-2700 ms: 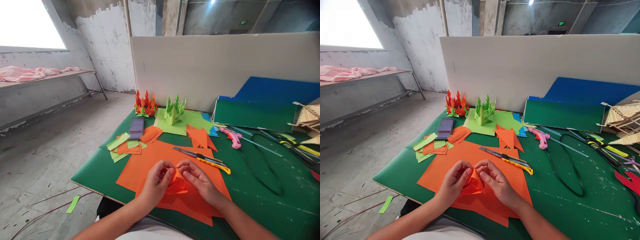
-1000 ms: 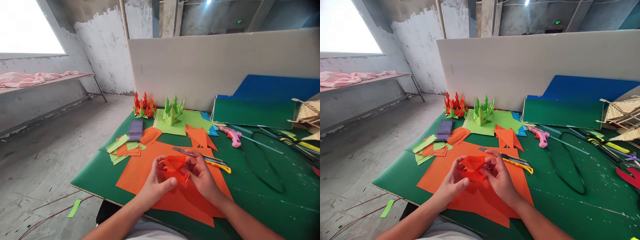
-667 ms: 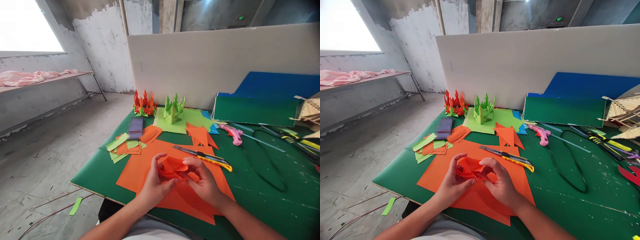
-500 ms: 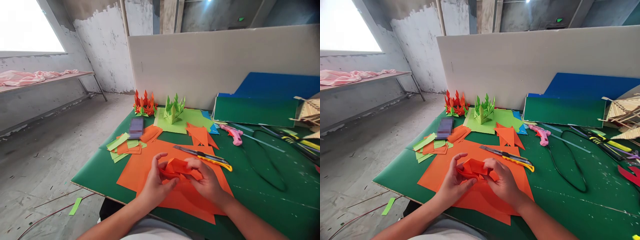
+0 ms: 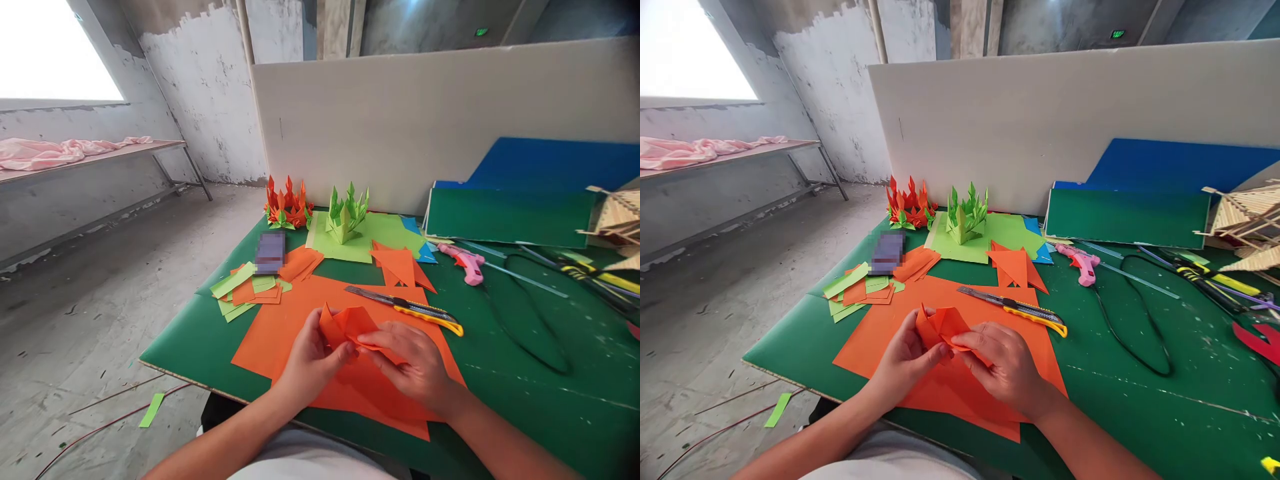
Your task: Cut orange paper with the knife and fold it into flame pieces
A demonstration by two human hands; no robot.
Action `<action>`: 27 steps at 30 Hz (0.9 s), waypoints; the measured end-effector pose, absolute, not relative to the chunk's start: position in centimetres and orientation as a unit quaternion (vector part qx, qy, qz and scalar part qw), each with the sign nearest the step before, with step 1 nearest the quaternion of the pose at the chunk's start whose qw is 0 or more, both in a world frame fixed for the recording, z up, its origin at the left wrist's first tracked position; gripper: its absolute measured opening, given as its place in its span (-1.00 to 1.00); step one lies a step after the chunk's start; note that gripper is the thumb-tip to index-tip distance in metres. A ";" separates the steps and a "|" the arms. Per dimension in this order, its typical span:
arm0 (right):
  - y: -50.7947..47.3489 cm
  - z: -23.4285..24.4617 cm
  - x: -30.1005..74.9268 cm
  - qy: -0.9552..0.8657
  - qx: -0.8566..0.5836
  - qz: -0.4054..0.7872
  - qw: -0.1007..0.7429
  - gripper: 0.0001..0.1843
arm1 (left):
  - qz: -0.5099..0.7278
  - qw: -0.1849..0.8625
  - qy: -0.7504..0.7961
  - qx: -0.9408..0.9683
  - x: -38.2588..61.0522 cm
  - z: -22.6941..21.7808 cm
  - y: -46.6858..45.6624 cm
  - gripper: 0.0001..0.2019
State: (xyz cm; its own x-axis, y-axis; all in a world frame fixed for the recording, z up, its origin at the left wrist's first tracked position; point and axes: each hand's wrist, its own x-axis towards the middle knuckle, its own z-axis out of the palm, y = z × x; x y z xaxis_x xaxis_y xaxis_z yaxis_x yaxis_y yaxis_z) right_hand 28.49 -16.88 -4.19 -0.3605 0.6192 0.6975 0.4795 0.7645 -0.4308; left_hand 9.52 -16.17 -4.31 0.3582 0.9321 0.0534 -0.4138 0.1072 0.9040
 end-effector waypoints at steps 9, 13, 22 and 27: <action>-17.0 -3.7 28.8 -0.856 -0.314 -0.053 0.408 -0.67 | 0.496 0.672 0.323 0.445 9.4 -3.9 -16.1 -0.60; -17.3 -3.2 29.1 -0.870 -0.294 -0.093 0.386 -0.65 | 0.492 0.673 0.337 0.438 9.3 -3.3 -16.2 -0.60; -17.5 -3.4 29.3 -0.882 -0.280 -0.121 0.359 -0.68 | 0.458 0.699 0.343 0.429 8.8 -2.8 -16.4 -0.64; -17.3 -3.0 29.0 -0.881 -0.275 -0.151 0.355 -0.76 | 0.459 0.695 0.354 0.426 8.8 -3.4 -16.2 -0.67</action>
State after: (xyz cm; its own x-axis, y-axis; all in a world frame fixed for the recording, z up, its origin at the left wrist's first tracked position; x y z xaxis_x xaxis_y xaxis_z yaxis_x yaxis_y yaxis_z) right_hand 28.96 -17.34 -2.95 -0.5970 0.3766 0.7084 0.5908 0.8037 0.0706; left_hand 8.85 -16.15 -3.40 0.3293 0.9389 -0.1003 -0.3356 0.2156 0.9170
